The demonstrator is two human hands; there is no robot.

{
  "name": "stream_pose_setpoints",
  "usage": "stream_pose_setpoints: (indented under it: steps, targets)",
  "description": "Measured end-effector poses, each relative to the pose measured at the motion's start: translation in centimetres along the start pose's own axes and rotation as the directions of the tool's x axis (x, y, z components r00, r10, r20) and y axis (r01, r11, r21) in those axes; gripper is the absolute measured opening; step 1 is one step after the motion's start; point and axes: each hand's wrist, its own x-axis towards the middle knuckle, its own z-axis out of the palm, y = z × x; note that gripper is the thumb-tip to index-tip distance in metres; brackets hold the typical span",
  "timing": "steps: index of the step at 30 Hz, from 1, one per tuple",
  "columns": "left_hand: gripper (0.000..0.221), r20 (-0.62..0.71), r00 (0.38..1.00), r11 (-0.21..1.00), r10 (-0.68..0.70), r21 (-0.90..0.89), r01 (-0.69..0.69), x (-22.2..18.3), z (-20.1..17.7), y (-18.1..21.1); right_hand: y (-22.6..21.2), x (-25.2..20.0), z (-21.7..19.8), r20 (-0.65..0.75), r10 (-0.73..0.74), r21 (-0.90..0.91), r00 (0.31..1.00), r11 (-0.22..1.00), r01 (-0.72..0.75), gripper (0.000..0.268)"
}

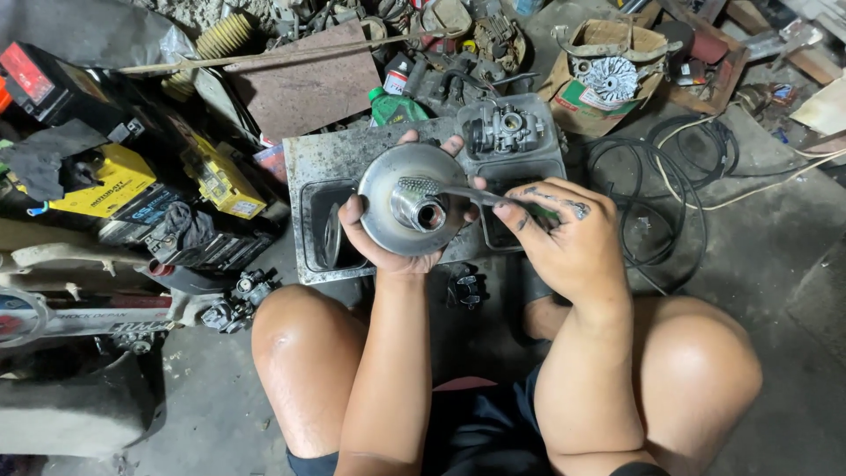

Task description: Cleaning the surface of a motorcycle pulley using a wire brush to remove debris or rust.

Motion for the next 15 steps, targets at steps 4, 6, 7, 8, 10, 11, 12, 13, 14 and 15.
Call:
stream_pose_setpoints:
  steps: [4,6,7,8,10,11,12,13,14,15]
  targets:
    - [0.093,0.020,0.998,0.998,0.059,0.034,-0.059,0.6,0.0,0.0,0.1,0.1,-0.7,0.015,0.047,0.012,0.999,0.999,-0.048,0.013]
    - [0.090,0.051,0.994,0.994,0.093,0.056,-0.096,0.7,-0.5,0.2,0.3,-0.2,-1.0,0.016,0.096,0.009,0.995,0.995,-0.096,0.012]
    - [0.090,0.049,0.994,0.994,0.094,0.055,-0.097,0.7,-0.5,0.2,0.6,-0.2,-1.1,0.018,0.098,0.007,0.995,0.995,-0.098,0.012]
    - [0.090,0.063,0.992,0.990,0.109,0.079,-0.114,0.8,-0.6,0.2,0.9,-0.3,-1.2,0.009,0.087,-0.020,0.996,0.996,-0.087,0.013]
    - [0.089,0.076,0.990,0.987,0.121,0.100,-0.129,0.9,-0.5,0.2,0.9,-0.5,-1.3,0.001,0.078,-0.052,0.997,0.996,-0.078,0.013]
    - [0.090,0.076,0.990,0.986,0.123,0.102,-0.130,0.9,-0.4,0.2,0.8,-0.5,-1.2,0.003,0.080,-0.038,0.997,0.996,-0.080,0.013]
    - [0.090,0.076,0.989,0.986,0.124,0.103,-0.132,1.0,-0.3,0.2,0.6,-0.5,-1.1,0.006,0.082,-0.023,0.997,0.996,-0.082,0.012]
    - [0.090,0.075,0.989,0.986,0.124,0.101,-0.131,1.0,-0.4,0.1,0.7,-0.6,-1.1,0.006,0.083,-0.025,0.997,0.996,-0.083,0.012]
    - [0.091,0.079,0.989,0.986,0.123,0.102,-0.130,1.0,-0.4,0.1,0.8,-0.6,-1.1,0.004,0.081,-0.035,0.997,0.996,-0.080,0.012]
    - [0.091,0.085,0.989,0.986,0.122,0.103,-0.131,1.1,-0.5,0.0,1.0,-0.6,-1.1,0.002,0.076,-0.045,0.997,0.996,-0.076,0.012]
